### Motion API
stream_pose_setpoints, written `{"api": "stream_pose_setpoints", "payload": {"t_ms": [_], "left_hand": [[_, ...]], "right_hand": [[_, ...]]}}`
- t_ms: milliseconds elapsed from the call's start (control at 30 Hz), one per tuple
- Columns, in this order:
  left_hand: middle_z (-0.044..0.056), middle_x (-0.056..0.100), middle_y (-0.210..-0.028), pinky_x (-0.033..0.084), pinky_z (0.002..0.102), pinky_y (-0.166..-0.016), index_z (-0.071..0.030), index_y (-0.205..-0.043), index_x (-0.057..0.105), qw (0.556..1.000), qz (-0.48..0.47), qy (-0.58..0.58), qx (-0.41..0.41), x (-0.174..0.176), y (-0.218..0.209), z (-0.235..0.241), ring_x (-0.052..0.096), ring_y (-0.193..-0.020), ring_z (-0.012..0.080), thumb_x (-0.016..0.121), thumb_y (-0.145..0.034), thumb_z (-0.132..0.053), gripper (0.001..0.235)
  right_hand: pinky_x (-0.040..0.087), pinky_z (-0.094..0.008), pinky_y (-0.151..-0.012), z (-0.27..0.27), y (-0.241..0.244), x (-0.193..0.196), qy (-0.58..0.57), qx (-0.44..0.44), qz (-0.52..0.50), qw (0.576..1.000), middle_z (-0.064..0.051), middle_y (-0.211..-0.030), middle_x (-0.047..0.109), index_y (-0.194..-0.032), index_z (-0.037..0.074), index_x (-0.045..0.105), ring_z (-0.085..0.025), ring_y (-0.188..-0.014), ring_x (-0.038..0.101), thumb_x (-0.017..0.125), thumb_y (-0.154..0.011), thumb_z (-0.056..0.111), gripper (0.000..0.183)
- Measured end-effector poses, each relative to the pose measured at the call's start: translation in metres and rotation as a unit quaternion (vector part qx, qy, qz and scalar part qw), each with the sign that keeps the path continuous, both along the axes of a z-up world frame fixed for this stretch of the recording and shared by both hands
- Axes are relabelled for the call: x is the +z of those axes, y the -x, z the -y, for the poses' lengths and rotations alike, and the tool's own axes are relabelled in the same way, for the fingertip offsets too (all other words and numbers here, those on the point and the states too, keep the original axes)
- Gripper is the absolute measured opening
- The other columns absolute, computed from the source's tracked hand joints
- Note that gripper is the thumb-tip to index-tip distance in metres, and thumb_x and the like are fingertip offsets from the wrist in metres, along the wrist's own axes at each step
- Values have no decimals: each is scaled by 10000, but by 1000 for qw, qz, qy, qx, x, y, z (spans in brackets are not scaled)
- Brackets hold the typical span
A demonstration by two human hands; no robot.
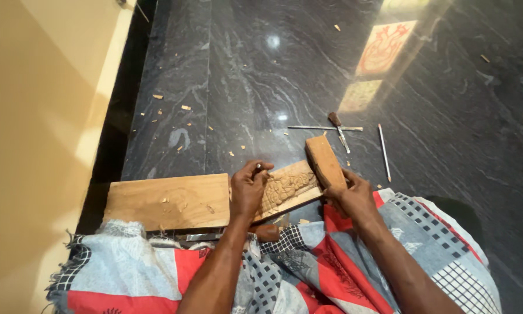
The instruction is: The person carves a design into a rectangular wooden plank using a chisel and a wooden mallet. They repeatedly strike the chisel to remove wood shavings and refine the pattern on the plank's surface.
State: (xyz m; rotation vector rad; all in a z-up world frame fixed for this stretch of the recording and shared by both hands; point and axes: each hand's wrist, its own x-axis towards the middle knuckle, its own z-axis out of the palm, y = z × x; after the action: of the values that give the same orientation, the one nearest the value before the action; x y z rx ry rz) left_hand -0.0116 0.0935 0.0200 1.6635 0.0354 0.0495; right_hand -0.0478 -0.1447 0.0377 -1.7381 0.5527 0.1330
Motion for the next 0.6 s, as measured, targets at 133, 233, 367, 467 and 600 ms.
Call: {"api": "stream_pose_setpoints", "payload": {"t_ms": [133,233,367,467,600], "left_hand": [[47,749,-889,546,229,-640,-55,-1068,760,1000,11,-18,-6,-3,0,2,665,-763,72,610,-973,-10,183],[51,761,-882,566,225,-602,-87,-1060,764,998,-24,-43,-28,-5,-1,1,692,-744,56,595,-981,-43,191],[96,768,-847,498,265,-503,-123,-1071,772,987,-45,-146,-56,-11,-2,5,634,-641,116,605,-999,-96,183],[63,771,-915,550,241,-495,-137,-1073,760,987,-2,-150,-57,-18,-3,9,671,-667,97,599,-973,-97,194],[62,772,-935,605,245,-548,-129,-1103,751,985,20,-164,-55,-23,-3,7,709,-700,105,632,-947,-98,199]], "right_hand": [[572,-293,-576,-8,12,20,57,-11,143,988,-91,-983,742,-1442,65,546,-171,-705,705,731,-715,52,750],[633,-309,-739,-9,25,36,129,29,318,939,-172,-1139,719,-1409,8,541,-218,-948,744,787,-810,137,660],[609,-367,-783,-10,36,52,274,66,435,855,-232,-1109,691,-1368,7,450,-300,-948,752,796,-850,147,638],[619,-347,-728,-17,40,54,261,95,451,848,-195,-1072,700,-1403,19,393,-291,-887,763,782,-853,154,687],[593,-388,-645,-30,43,50,314,154,440,827,-161,-1010,705,-1507,78,362,-319,-760,734,799,-763,123,864]]}}
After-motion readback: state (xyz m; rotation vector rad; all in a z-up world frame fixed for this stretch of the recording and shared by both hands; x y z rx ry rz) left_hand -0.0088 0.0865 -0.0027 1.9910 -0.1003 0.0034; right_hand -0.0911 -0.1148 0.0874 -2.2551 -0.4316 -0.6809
